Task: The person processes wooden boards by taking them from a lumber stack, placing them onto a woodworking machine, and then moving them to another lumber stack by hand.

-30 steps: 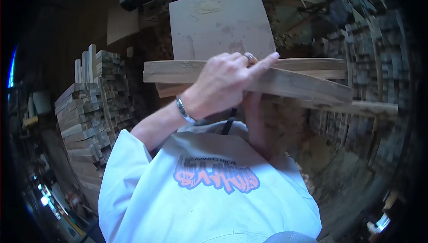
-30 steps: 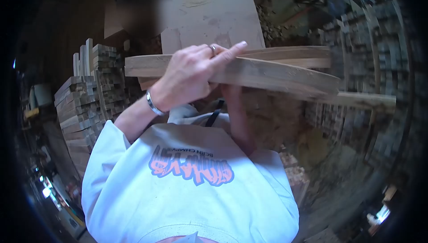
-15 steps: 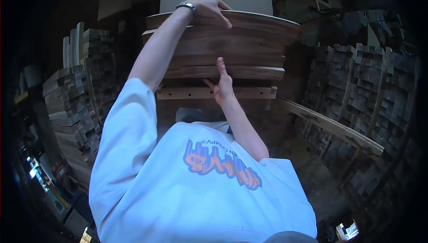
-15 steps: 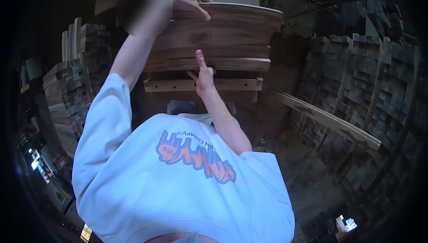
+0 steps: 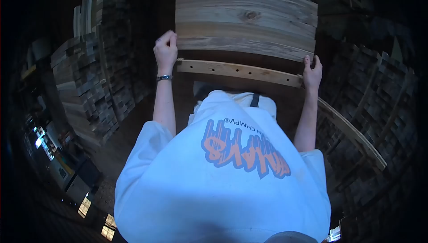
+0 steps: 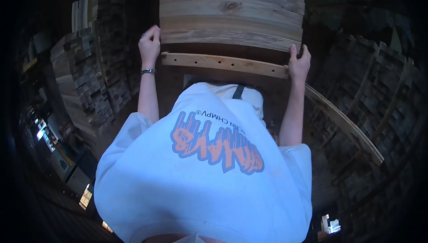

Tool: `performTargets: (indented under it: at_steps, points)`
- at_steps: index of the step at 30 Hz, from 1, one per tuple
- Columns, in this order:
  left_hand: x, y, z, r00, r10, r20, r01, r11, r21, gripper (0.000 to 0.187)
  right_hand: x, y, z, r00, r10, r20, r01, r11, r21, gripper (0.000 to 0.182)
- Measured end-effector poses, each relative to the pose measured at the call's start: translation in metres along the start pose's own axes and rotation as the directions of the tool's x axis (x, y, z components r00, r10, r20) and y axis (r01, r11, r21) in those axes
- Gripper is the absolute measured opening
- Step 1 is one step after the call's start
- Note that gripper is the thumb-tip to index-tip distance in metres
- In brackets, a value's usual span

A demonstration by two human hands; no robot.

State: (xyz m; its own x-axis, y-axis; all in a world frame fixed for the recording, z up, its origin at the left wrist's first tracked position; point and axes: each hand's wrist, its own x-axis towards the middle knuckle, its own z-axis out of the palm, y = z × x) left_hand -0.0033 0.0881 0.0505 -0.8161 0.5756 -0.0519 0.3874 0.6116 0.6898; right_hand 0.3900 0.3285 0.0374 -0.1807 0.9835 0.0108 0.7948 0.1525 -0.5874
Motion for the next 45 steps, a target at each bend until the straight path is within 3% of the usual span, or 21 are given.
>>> performTargets:
  at_steps: [1,3,5,8,13,15,17,19,20,21,22,23,24,26,31,33,34,38,40,44,45]
  points:
    - [-0.013,-0.038,0.003,0.984,-0.152,0.09,0.157,0.986,-0.062,0.023,0.001,-0.009,-0.002,0.962,0.127,0.241,-0.189,0.949,0.252,0.049]
    - [-0.026,-0.038,0.0,0.913,-0.351,0.21,0.404,0.852,-0.332,0.03,0.001,-0.014,-0.001,0.951,0.148,0.273,-0.217,0.945,0.243,0.048]
    - [-0.028,-0.04,-0.007,0.892,-0.386,0.234,0.447,0.826,-0.343,0.036,-0.002,0.007,0.004,0.945,0.194,0.263,-0.265,0.926,0.269,0.045]
    - [-0.034,-0.055,-0.007,0.875,-0.356,0.327,0.483,0.667,-0.567,0.041,-0.007,0.028,-0.006,0.888,0.241,0.391,-0.399,0.828,0.394,0.041]
    - [-0.053,-0.071,-0.01,0.847,-0.314,0.429,0.529,0.582,-0.618,0.038,-0.02,0.05,-0.021,0.771,0.244,0.588,-0.56,0.7,0.443,0.044]
    - [-0.05,-0.073,-0.013,0.841,-0.281,0.463,0.538,0.532,-0.654,0.037,-0.015,0.041,-0.027,0.692,0.14,0.708,-0.655,0.534,0.535,0.053]
    - [-0.034,-0.079,-0.014,0.754,-0.233,0.615,0.638,0.483,-0.6,0.046,0.004,0.037,-0.022,0.65,0.12,0.751,-0.701,0.477,0.53,0.058]
    - [-0.012,-0.07,-0.009,0.765,-0.28,0.58,0.616,0.578,-0.535,0.049,0.033,0.029,-0.011,0.574,0.387,0.722,-0.799,0.46,0.388,0.054]
    - [-0.001,-0.067,-0.003,0.774,-0.333,0.538,0.6,0.659,-0.455,0.053,0.047,0.032,0.005,0.581,0.391,0.714,-0.795,0.461,0.394,0.054]
    - [0.009,-0.073,0.01,0.856,-0.281,0.434,0.487,0.719,-0.496,0.051,0.061,0.038,0.023,0.74,0.262,0.619,-0.627,0.601,0.495,0.052]
    - [0.013,-0.049,0.006,0.876,-0.278,0.393,0.427,0.827,-0.366,0.05,0.065,0.027,0.023,0.856,0.107,0.505,-0.423,0.707,0.567,0.049]
    - [0.017,-0.023,0.002,0.897,-0.265,0.353,0.356,0.908,-0.222,0.049,0.069,0.018,0.018,0.851,0.199,0.486,-0.349,0.905,0.242,0.046]
    - [0.014,-0.023,0.005,0.896,-0.258,0.362,0.354,0.906,-0.23,0.049,0.063,0.008,0.014,0.868,0.168,0.468,-0.299,0.928,0.222,0.046]
    - [0.012,-0.029,0.009,0.975,-0.126,0.185,0.139,0.989,-0.055,0.047,0.055,0.019,0.011,0.905,0.087,0.416,-0.218,0.935,0.278,0.045]
    - [-0.01,-0.05,-0.001,0.931,-0.229,0.284,0.317,0.893,-0.32,0.042,0.024,0.018,-0.017,0.799,0.129,0.588,-0.364,0.881,0.302,0.046]
    - [-0.013,-0.06,-0.004,0.856,-0.248,0.454,0.485,0.689,-0.538,0.045,0.019,0.031,-0.014,0.76,0.156,0.631,-0.49,0.775,0.399,0.045]
    - [-0.011,-0.063,-0.005,0.857,-0.247,0.451,0.483,0.69,-0.539,0.045,0.023,0.037,-0.012,0.721,0.143,0.678,-0.558,0.7,0.446,0.043]
    - [-0.01,-0.056,-0.017,0.812,-0.232,0.535,0.52,0.703,-0.485,0.047,0.023,0.035,-0.016,0.662,0.18,0.728,-0.614,0.687,0.389,0.041]
    - [-0.013,-0.051,-0.019,0.808,-0.246,0.535,0.525,0.712,-0.467,0.046,0.019,0.032,-0.019,0.688,0.228,0.689,-0.526,0.811,0.256,0.044]
    - [0.006,-0.047,-0.004,0.864,-0.236,0.444,0.456,0.74,-0.494,0.045,0.026,0.027,-0.006,0.781,0.188,0.596,-0.471,0.804,0.363,0.05]
    - [0.01,-0.044,0.0,0.885,-0.232,0.404,0.433,0.729,-0.53,0.045,0.037,0.035,0.0,0.764,0.254,0.593,-0.503,0.811,0.3,0.048]
